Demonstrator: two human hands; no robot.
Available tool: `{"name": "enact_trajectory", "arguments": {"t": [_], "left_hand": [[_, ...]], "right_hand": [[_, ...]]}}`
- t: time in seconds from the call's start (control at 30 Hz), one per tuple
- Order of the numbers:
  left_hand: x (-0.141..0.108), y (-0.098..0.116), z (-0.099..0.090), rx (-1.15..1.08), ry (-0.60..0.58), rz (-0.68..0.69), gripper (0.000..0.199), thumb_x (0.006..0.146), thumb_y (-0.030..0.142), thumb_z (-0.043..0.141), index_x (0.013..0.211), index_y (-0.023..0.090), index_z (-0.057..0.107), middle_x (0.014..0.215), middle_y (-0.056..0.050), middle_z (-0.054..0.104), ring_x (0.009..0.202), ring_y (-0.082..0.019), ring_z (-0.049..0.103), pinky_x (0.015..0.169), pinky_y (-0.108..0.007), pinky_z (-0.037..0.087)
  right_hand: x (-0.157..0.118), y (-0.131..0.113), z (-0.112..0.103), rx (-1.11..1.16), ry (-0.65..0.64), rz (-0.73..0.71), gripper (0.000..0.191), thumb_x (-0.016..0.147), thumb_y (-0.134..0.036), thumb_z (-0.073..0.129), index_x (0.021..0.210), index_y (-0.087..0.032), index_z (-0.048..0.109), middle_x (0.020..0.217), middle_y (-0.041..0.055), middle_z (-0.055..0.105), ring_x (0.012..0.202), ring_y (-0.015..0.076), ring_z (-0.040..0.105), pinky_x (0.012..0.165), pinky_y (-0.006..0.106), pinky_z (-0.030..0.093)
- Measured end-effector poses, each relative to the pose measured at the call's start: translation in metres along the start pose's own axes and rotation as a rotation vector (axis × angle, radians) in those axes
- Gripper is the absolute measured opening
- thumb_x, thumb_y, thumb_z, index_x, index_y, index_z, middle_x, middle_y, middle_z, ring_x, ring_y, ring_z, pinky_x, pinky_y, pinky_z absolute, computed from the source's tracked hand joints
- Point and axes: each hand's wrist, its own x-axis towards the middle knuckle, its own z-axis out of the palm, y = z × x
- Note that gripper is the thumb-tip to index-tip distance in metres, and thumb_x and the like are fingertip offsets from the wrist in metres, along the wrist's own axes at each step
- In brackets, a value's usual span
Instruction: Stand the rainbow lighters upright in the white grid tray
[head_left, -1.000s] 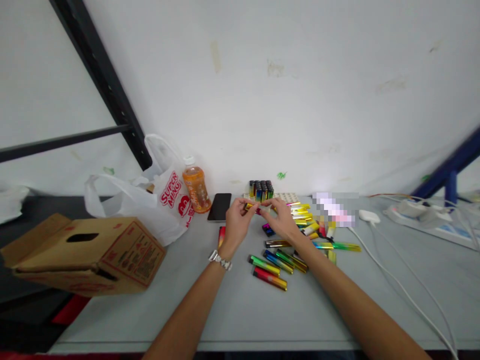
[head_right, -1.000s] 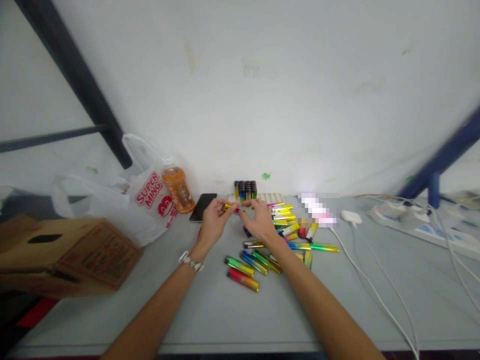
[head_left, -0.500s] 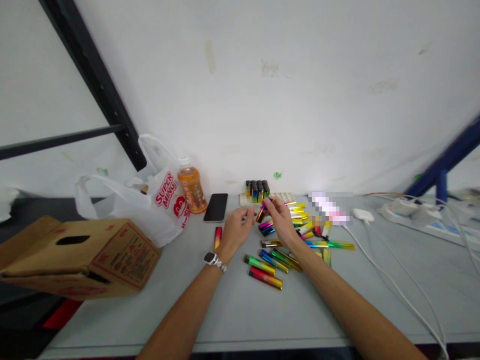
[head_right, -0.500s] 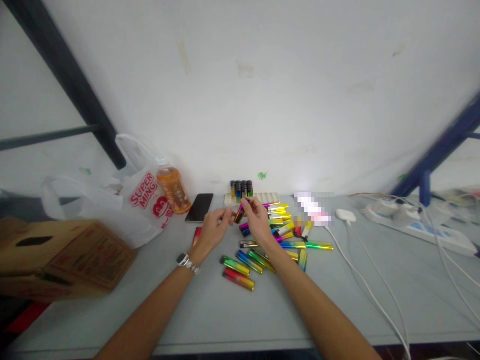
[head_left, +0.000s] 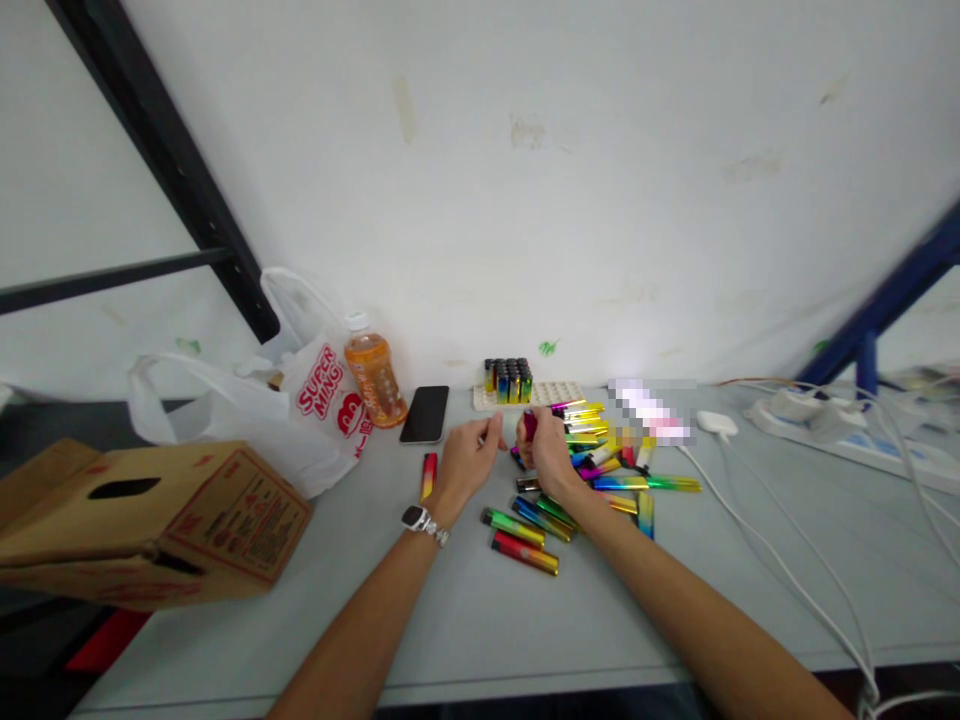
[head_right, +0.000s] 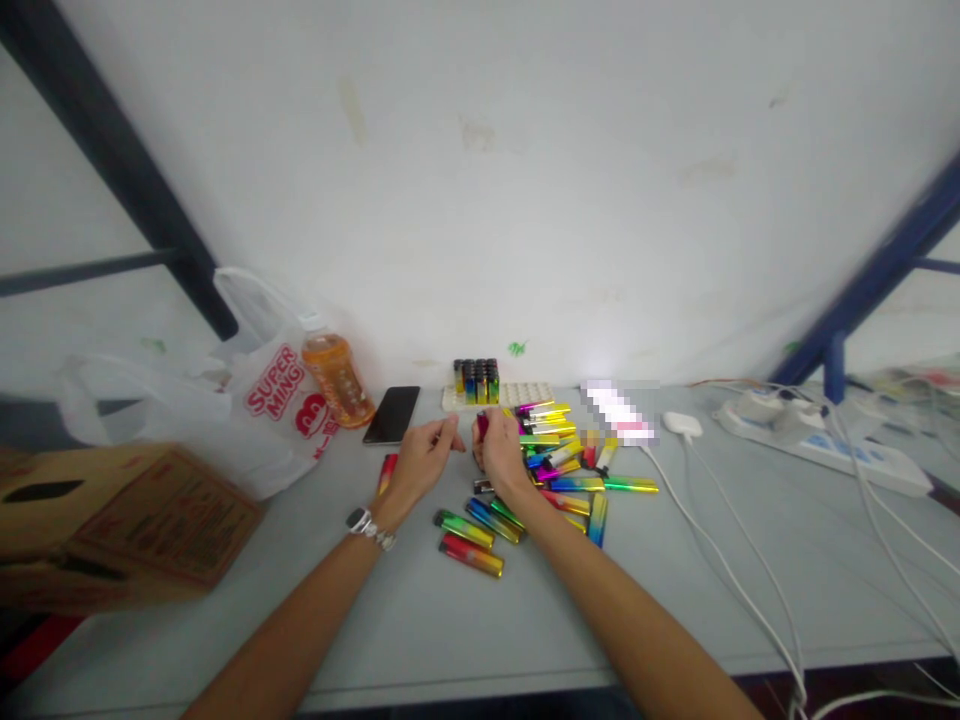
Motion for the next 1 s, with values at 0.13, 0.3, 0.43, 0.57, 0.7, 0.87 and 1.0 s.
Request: {"name": "enact_trajectory", "arguments": {"t": [0.13,0.3,0.43,0.57,0.7,0.87,1.0], "left_hand": [[-0.001,0.003,0.0,0.014,-0.026,0.002,0.06,0.1,0.053,0.036,0.063,0.018,0.068,0.064,-0.004,0.071,0.061,-0.016,0.062,0.064,-0.027,0.041],[-0.001,0.006,-0.002,0.016,-0.037,-0.01,0.062,0.1,0.053,0.034,0.061,0.017,0.067,0.062,-0.004,0.069,0.057,-0.015,0.058,0.061,-0.027,0.037],[-0.001,0.006,-0.002,0.008,-0.048,-0.012,0.061,0.1,0.053,0.035,0.061,0.017,0.067,0.063,-0.004,0.07,0.058,-0.015,0.059,0.062,-0.027,0.038],[-0.001,0.006,-0.001,-0.005,-0.049,-0.005,0.06,0.1,0.053,0.036,0.062,0.018,0.067,0.065,-0.004,0.071,0.061,-0.016,0.061,0.064,-0.027,0.039],[-0.002,0.008,-0.001,0.009,-0.053,-0.007,0.061,0.1,0.053,0.035,0.061,0.018,0.067,0.064,-0.004,0.07,0.06,-0.016,0.061,0.063,-0.027,0.039],[-0.001,0.006,-0.001,0.008,-0.056,-0.01,0.061,0.1,0.054,0.035,0.062,0.018,0.067,0.064,-0.004,0.07,0.061,-0.016,0.061,0.062,-0.027,0.039],[0.0,0.002,-0.002,0.012,-0.06,-0.01,0.06,0.1,0.053,0.035,0.063,0.018,0.067,0.065,-0.004,0.071,0.062,-0.017,0.062,0.063,-0.027,0.038]], "right_hand": [[0.0,0.001,-0.001,0.068,-0.036,0.04,0.051,0.087,-0.06,0.042,0.053,-0.022,0.042,0.039,-0.0067,0.029,0.033,0.0072,0.022,0.036,0.022,0.014],[0.0,0.005,-0.002,0.155,-0.103,0.117,0.062,0.08,-0.079,0.043,0.055,-0.022,0.042,0.038,-0.0084,0.028,0.034,0.0055,0.017,0.037,0.021,0.01],[-0.001,0.005,-0.001,0.133,-0.097,0.111,0.063,0.081,-0.078,0.045,0.054,-0.022,0.043,0.039,-0.008,0.029,0.034,0.0054,0.017,0.037,0.021,0.01],[0.0,0.005,0.0,0.101,-0.082,0.089,0.058,0.085,-0.07,0.043,0.054,-0.022,0.043,0.04,-0.007,0.03,0.034,0.0062,0.019,0.037,0.022,0.012],[0.002,0.009,-0.001,-0.004,-0.027,0.003,0.051,0.09,-0.055,0.041,0.052,-0.023,0.043,0.041,-0.0042,0.035,0.035,0.0082,0.023,0.036,0.024,0.016],[0.003,0.01,-0.002,0.011,-0.075,-0.008,0.055,0.09,-0.066,0.042,0.056,-0.022,0.045,0.043,-0.0058,0.032,0.036,0.0079,0.023,0.038,0.024,0.016],[0.006,0.01,-0.002,0.125,-0.17,-0.003,0.061,0.083,-0.08,0.044,0.08,-0.021,0.059,0.048,-0.008,0.036,0.038,0.0084,0.03,0.038,0.023,0.023]]}}
